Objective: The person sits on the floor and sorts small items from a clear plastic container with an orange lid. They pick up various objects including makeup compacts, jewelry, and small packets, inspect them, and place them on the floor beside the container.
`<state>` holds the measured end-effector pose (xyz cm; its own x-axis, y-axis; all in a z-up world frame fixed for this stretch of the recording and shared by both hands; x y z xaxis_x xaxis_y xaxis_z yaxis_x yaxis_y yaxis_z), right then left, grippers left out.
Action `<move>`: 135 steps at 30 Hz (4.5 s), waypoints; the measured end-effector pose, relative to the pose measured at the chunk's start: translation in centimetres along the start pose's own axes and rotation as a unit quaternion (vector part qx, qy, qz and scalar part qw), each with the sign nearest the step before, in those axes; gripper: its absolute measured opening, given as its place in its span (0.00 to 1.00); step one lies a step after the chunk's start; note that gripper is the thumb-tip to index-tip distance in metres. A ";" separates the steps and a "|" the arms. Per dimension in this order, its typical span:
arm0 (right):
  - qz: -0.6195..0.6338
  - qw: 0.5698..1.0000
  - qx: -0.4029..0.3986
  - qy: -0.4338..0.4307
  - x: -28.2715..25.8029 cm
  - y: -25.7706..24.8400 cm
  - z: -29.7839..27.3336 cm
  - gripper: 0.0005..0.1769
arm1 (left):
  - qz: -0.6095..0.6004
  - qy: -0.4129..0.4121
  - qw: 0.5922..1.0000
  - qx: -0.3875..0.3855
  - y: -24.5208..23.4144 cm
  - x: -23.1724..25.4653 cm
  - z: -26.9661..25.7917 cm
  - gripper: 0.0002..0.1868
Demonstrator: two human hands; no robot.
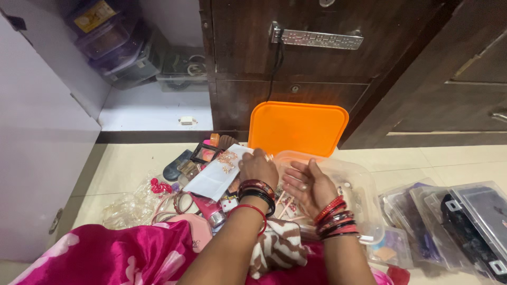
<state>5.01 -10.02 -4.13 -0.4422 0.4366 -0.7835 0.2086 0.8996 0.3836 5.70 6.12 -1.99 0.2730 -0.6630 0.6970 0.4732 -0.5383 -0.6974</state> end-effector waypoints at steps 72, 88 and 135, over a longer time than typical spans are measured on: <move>-0.167 0.977 -0.049 -0.125 8.3 7.0 2.6 0.25 | -0.030 -0.037 0.998 -0.034 0.0 -5.1 -0.5 0.12; -0.466 0.880 0.078 -0.052 2.5 -5.8 6.0 0.17 | 0.135 0.182 0.936 -0.268 6.6 3.7 -3.0 0.14; -0.143 0.988 -0.022 -0.054 6.0 7.3 1.2 0.24 | 0.050 0.009 0.995 -0.082 -4.0 -1.7 -0.7 0.14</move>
<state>4.94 -0.78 -6.62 -0.3811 0.1644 -0.9098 0.0496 0.9863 0.1574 2.78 9.04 -0.53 0.2955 -0.7264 0.6205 0.3013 -0.5455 -0.7821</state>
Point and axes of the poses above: each hand's wrist, its own z-axis towards the middle knuckle, its own y-axis out of the palm, x = y × z, the point moved 3 cm from there along z, towards the middle knuckle, and after that the axes turned 12 degrees about x, right-handed, at the moved point
